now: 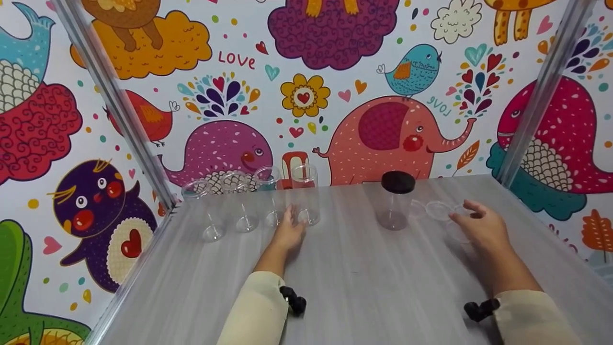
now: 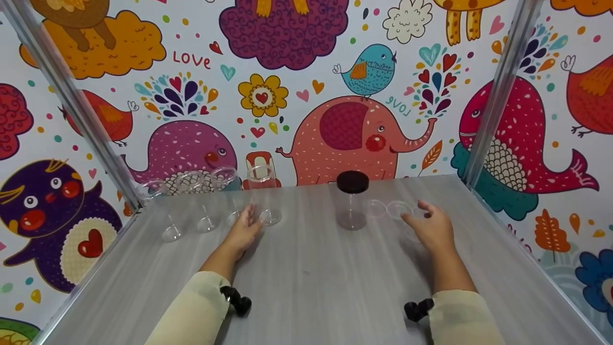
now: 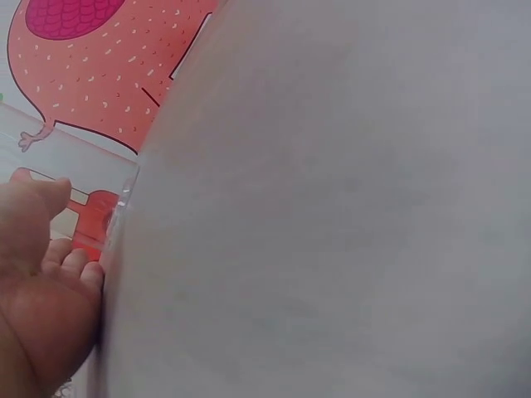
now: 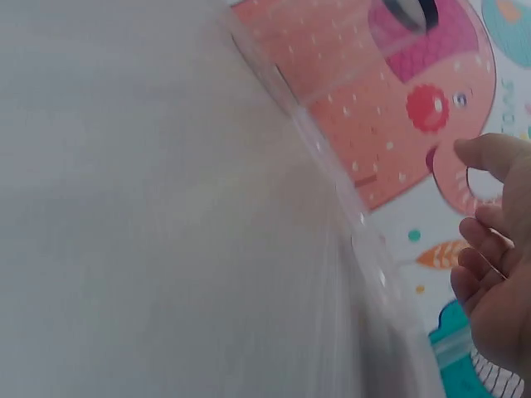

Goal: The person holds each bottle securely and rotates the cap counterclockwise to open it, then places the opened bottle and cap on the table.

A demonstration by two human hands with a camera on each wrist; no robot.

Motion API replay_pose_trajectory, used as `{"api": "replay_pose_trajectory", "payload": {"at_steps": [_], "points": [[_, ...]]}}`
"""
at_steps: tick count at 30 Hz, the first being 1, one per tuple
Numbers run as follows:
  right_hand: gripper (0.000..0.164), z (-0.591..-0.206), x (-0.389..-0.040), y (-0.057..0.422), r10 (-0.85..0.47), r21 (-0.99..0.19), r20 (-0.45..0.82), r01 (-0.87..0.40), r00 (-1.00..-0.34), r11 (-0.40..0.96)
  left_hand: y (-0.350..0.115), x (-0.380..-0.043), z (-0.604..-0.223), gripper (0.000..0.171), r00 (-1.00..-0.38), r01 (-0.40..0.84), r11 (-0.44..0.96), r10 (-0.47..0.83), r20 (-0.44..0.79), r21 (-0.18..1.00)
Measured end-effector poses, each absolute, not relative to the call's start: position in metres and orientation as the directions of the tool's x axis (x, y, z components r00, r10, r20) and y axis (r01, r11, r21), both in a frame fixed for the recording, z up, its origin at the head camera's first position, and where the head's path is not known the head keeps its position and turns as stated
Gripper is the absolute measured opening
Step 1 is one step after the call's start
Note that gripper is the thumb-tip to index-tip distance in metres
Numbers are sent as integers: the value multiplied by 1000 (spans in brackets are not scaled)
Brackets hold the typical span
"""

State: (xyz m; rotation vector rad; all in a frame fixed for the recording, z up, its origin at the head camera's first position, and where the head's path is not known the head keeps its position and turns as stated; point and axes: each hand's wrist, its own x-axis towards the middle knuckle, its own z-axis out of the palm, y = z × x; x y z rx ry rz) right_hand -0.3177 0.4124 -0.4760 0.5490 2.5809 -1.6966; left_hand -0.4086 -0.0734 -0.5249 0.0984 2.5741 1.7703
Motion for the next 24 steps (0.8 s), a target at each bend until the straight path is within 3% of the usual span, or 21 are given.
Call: {"api": "replay_pose_trajectory", "payload": {"at_steps": [14, 24], "points": [[126, -450, -338, 354, 170, -908, 6, 66, -985, 414, -83, -384, -526, 75, -989, 68, 142, 143, 48, 988], [131, -451, -362, 321, 118, -910, 95, -38, -989, 412, -89, -377, -525, 77, -978, 113, 153, 193, 83, 982]]}}
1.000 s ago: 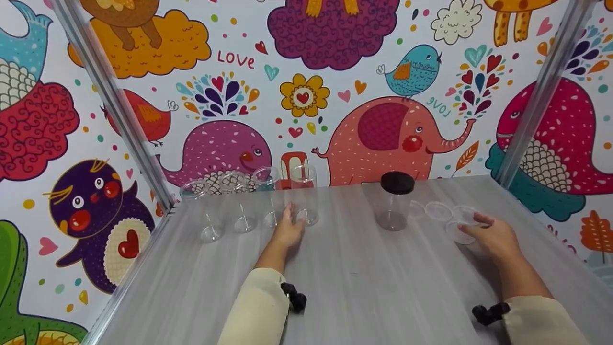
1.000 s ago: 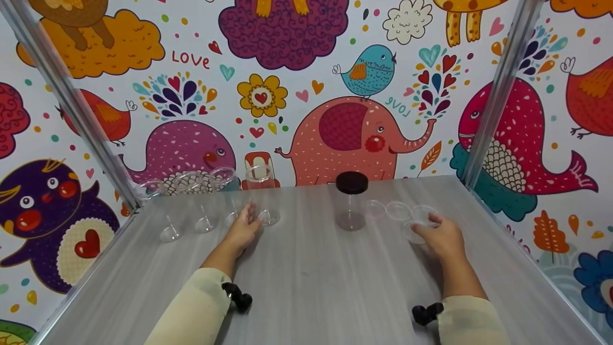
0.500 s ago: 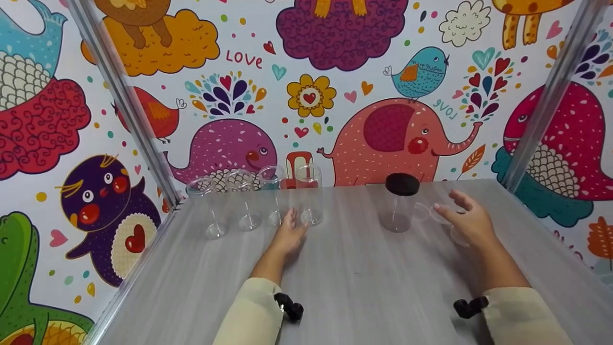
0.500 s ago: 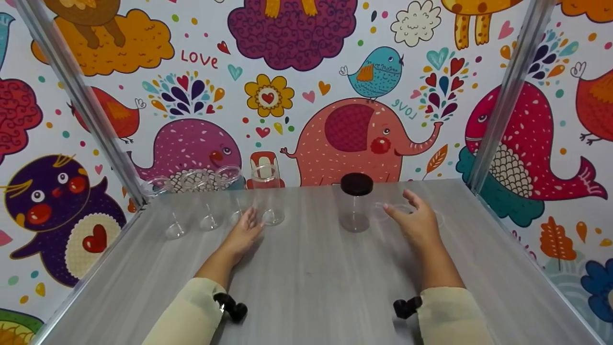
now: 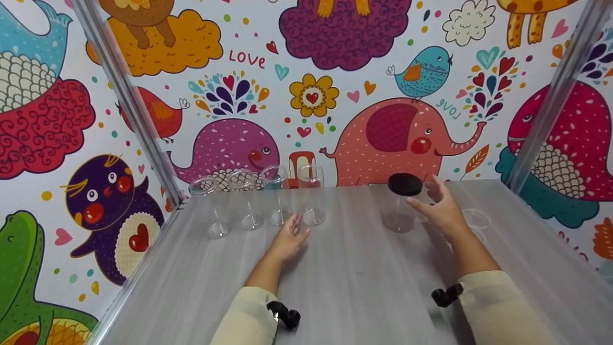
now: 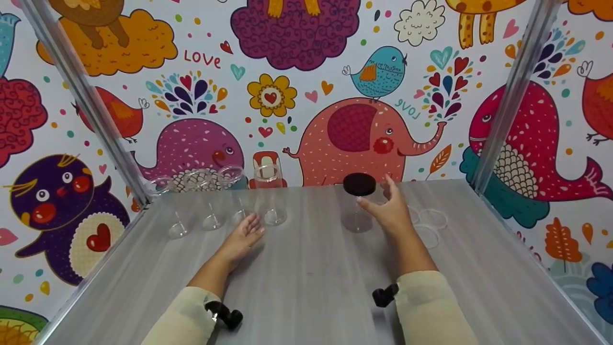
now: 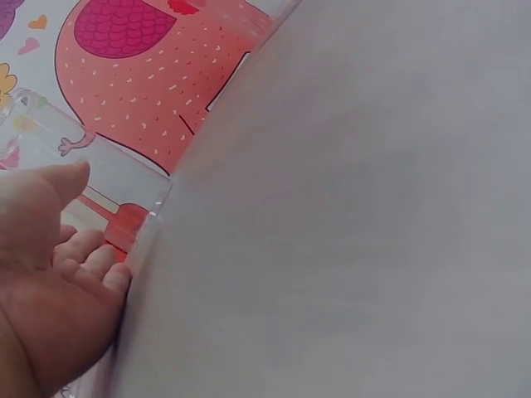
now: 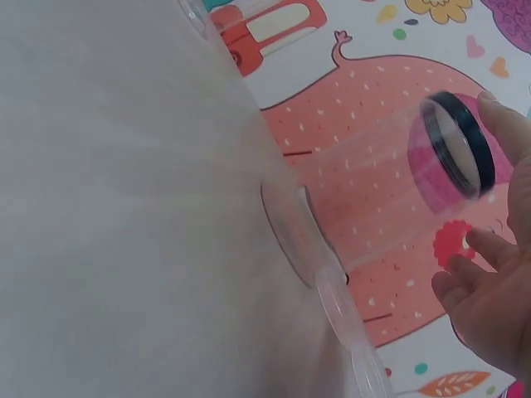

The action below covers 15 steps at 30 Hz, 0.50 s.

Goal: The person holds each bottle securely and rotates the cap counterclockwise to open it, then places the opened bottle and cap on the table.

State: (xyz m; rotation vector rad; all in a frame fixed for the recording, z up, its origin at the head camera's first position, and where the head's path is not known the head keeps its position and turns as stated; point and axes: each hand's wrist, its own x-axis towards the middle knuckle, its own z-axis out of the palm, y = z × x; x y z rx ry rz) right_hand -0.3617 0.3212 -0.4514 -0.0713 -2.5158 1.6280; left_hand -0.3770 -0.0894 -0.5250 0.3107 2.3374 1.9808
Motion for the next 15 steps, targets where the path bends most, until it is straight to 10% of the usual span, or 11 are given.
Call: {"api": "replay_pose_trajectory", "payload": {"at_steps": [15], "points": [[97, -449, -371, 296, 106, -909, 174, -118, -979, 399, -93, -374, -522, 74, -973, 139, 172, 207, 102, 975]]}}
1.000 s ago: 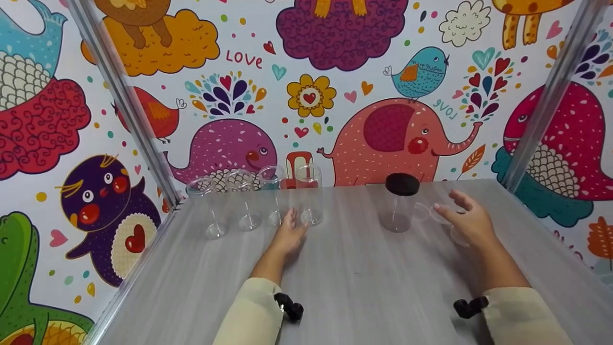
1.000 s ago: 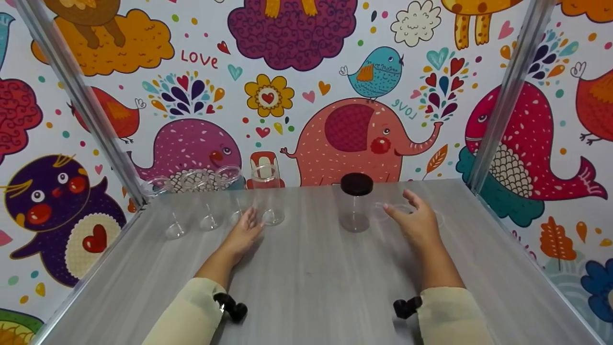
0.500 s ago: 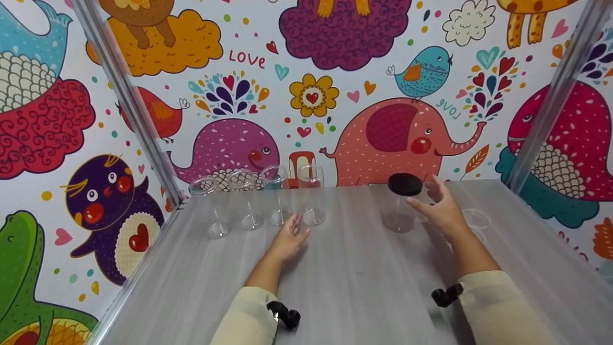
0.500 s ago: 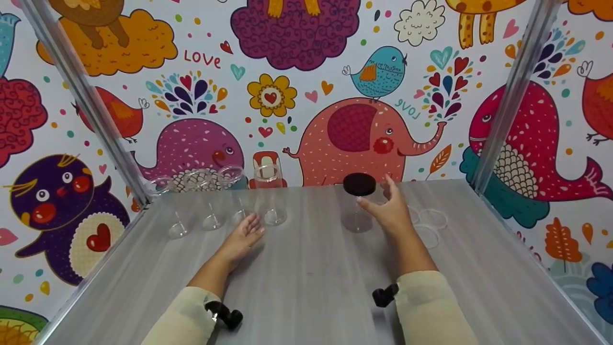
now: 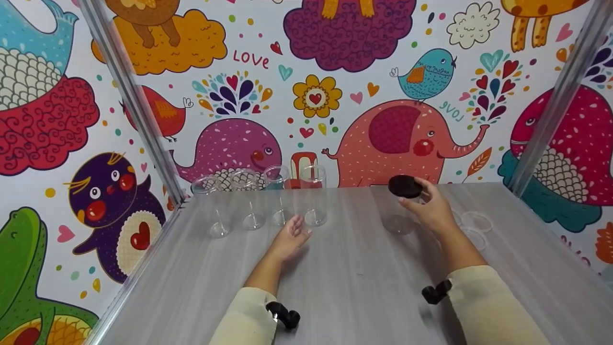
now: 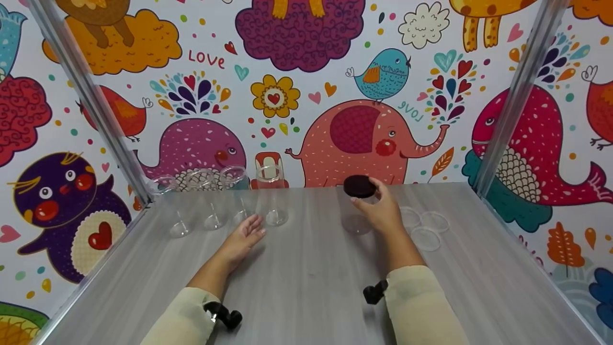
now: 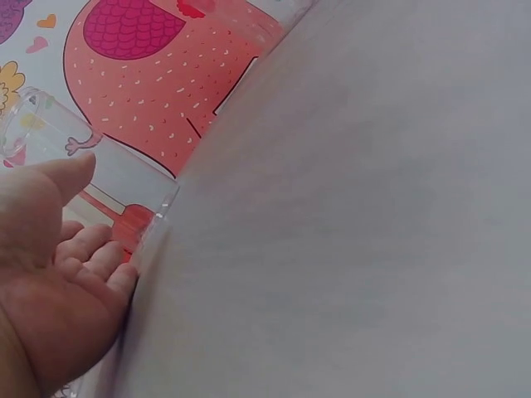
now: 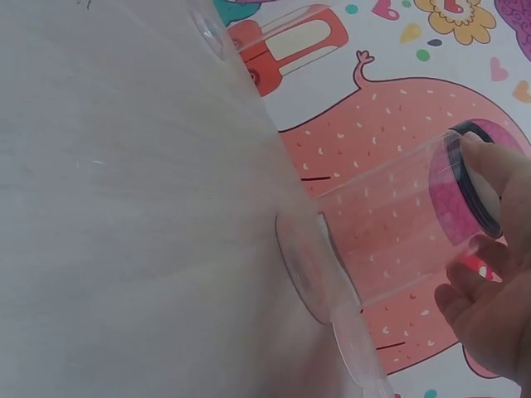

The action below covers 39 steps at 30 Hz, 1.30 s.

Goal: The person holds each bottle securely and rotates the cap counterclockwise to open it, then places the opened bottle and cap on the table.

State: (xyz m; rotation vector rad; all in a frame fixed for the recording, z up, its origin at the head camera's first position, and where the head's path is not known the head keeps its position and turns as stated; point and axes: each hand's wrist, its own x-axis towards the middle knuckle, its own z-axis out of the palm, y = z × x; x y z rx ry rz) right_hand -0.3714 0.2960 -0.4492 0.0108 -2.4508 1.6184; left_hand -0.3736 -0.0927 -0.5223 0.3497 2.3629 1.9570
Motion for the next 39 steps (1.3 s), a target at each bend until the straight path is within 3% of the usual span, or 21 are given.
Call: {"api": "replay_pose_trajectory", "payload": {"at_steps": [11, 31, 39], "points": [[93, -444, -365, 275, 85, -926, 189, -148, -978, 347, -95, -369, -514, 75, -973, 142, 206, 207, 98, 968], [76, -425, -347, 208, -8, -941, 302, -300, -953, 157, -69, -343, -478, 108, -949, 230, 372, 289, 123, 899], [72, -417, -339, 192, -28, -943, 308, -309, -951, 125, -63, -337, -468, 110, -930, 308, 300, 297, 218, 903]]}}
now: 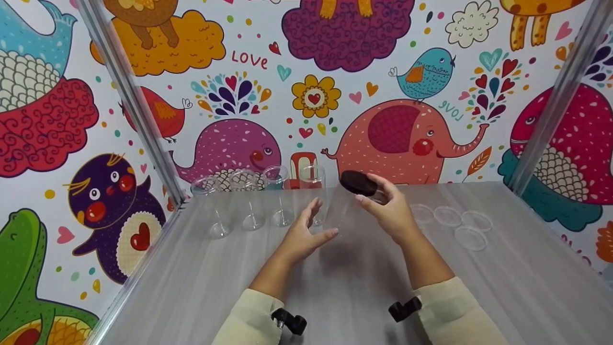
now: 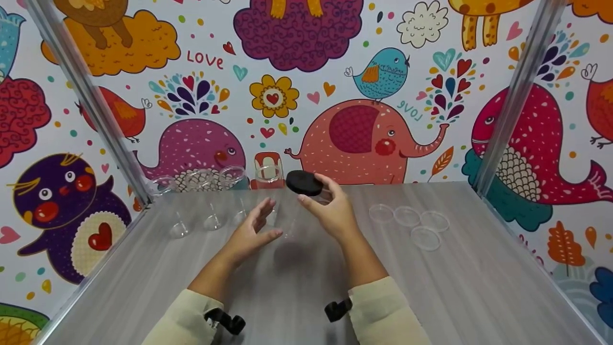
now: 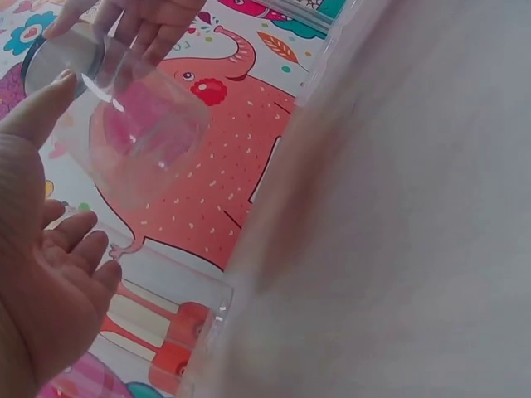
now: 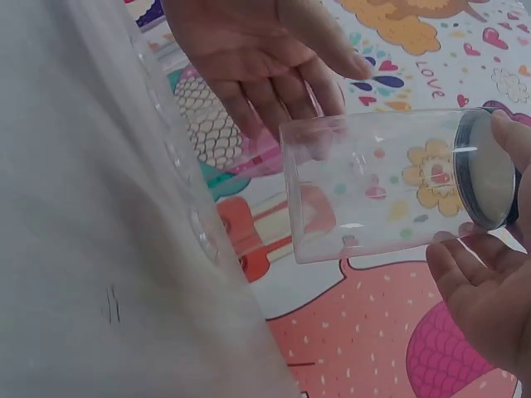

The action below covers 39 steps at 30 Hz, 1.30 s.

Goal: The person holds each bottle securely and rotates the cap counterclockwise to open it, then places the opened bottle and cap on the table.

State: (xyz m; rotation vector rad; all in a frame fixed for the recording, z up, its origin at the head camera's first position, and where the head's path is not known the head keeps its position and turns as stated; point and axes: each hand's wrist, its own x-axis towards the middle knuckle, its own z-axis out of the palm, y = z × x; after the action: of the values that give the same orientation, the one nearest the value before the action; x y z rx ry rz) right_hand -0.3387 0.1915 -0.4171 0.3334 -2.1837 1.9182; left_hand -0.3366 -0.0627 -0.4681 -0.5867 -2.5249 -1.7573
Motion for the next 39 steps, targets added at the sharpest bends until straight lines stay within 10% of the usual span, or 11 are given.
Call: {"api": "replay_pose_trajectory", "payload": {"at_steps": [39], "points": [[52, -407, -321, 181, -62, -924, 333, -339, -941, 177, -52, -322, -459, 101, -893, 419, 292, 301, 333, 860]]}}
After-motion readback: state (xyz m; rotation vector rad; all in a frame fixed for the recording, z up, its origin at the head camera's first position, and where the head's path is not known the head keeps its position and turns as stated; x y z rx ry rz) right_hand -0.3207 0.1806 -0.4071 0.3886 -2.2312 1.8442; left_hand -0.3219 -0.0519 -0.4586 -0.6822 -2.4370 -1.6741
